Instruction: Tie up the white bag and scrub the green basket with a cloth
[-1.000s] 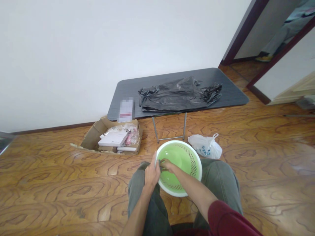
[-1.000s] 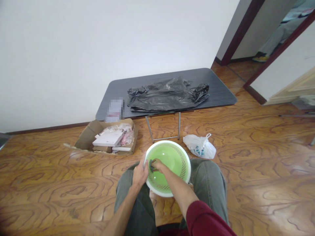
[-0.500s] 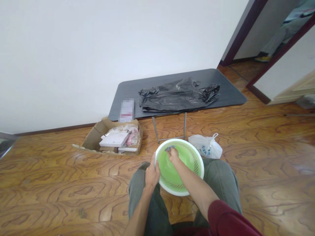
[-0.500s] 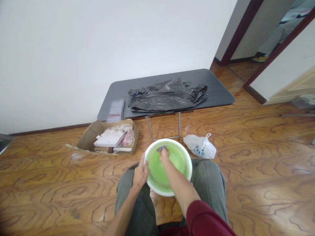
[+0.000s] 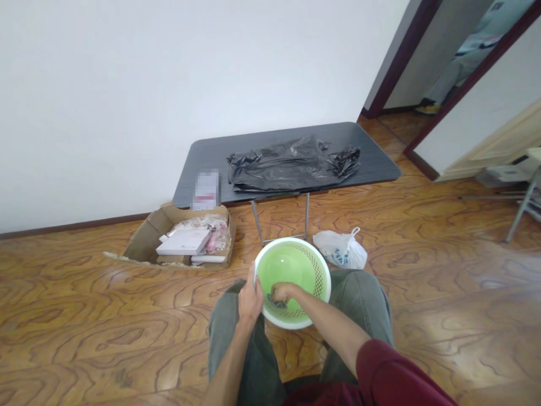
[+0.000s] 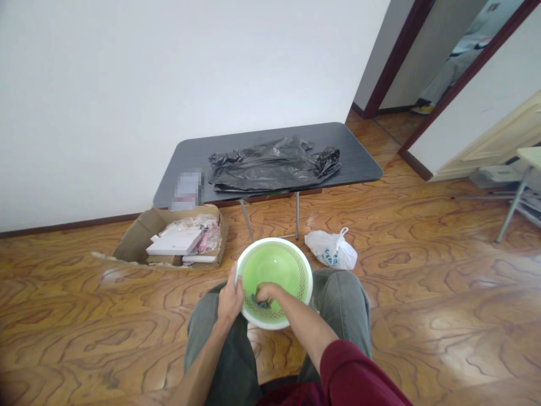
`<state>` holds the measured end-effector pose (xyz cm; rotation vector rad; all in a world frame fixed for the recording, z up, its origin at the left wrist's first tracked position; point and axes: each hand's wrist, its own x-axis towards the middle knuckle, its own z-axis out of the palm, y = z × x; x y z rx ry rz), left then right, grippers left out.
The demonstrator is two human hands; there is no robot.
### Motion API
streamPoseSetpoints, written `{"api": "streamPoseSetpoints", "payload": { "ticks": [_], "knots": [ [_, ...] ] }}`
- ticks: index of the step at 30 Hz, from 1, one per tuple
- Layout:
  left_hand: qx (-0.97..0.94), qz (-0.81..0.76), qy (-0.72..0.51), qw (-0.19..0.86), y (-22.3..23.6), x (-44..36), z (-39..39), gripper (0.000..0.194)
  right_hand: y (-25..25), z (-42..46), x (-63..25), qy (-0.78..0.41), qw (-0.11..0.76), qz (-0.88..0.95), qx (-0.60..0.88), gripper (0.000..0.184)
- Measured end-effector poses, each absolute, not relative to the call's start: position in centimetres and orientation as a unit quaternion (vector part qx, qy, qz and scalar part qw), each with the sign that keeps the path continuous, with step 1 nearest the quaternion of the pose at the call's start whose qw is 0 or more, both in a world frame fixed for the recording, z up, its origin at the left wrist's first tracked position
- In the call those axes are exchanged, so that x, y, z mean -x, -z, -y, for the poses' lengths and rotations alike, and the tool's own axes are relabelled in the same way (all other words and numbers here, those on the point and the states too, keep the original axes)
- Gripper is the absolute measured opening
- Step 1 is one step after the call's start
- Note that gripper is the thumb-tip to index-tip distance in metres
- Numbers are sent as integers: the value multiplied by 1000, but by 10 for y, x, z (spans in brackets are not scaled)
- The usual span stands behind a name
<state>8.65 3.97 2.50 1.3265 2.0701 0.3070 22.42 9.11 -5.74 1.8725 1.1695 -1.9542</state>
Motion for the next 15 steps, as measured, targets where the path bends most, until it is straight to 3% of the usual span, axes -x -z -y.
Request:
{"api": "streamPoseSetpoints", "payload": {
  "ticks": [3, 9, 13, 15],
  "knots": [
    [-510, -785, -121, 330, -23, -86, -39, 67, 62, -90, -237, 596, 187, -486, -611, 19],
    [-504, -783, -127, 341, -16, -88, -43, 67, 67, -93, -249, 546, 286, -599, -511, 16],
    [-501, -784, -131, 341, -8, -94, -43, 66, 63, -92, -250, 592, 270, -573, -499, 14],
    [-503, -783, -136, 339, -5, -96, -42, 66, 63, -89, -244, 663, 192, -511, -512, 14]
  ]
}}
